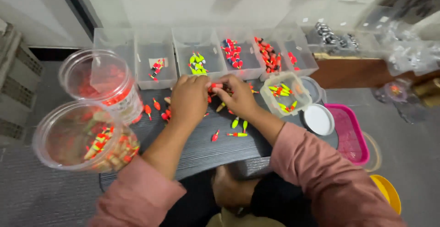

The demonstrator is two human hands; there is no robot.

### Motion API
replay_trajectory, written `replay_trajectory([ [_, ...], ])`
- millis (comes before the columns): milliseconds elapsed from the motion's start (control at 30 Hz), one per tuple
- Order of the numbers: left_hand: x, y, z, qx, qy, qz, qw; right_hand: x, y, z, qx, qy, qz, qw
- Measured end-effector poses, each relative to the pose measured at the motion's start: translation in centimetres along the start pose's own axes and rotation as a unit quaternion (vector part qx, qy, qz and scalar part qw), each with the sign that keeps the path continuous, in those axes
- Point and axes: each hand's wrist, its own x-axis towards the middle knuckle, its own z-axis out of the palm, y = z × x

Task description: The person assembles small, colorful fishing floats by hand, picking up individual components from a table and joining them together. They place the completed floats into a small plastic container and occasionally sort the remaining pieces.

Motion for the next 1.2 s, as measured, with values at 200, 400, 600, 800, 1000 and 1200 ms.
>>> replay_trajectory([
  [200, 0.5, 1.7, -2.3, -0.069, 0.065, 0.068, 0.993, 0.5, -0.9, -0.7, 0.037, -0.020, -0.048, 0.998],
  [400, 0.6, 2.4, -3.1, -0.018, 0.094, 0.072, 0.993, 0.1, -2.9, -2.3, 0.088, -0.003, -0.082, 0.993],
  [600, 0.5, 3.0, -3.7, -0.054, 0.025, 0.049, 0.997, 0.1, -2.6, -2.9, 0.075, -0.053, -0.096, 0.991],
  [800, 0.3, 3.4, -4.6, -0.045, 0.000, -0.068, 0.997, -0.1, -3.1, -3.1, 0.133, -0.028, -0.097, 0.986],
  [1000, 0.3, 2.9, -3.8, -0.071, 0.003, -0.034, 0.997, 0.0, -2.5, -3.3, 0.087, -0.045, -0.104, 0.990],
  [1200, 0.2, 3.0, -4.4, -0.082, 0.024, -0.061, 0.994, 0.0, -3.8, -4.1, 0.059, -0.010, -0.115, 0.992],
])
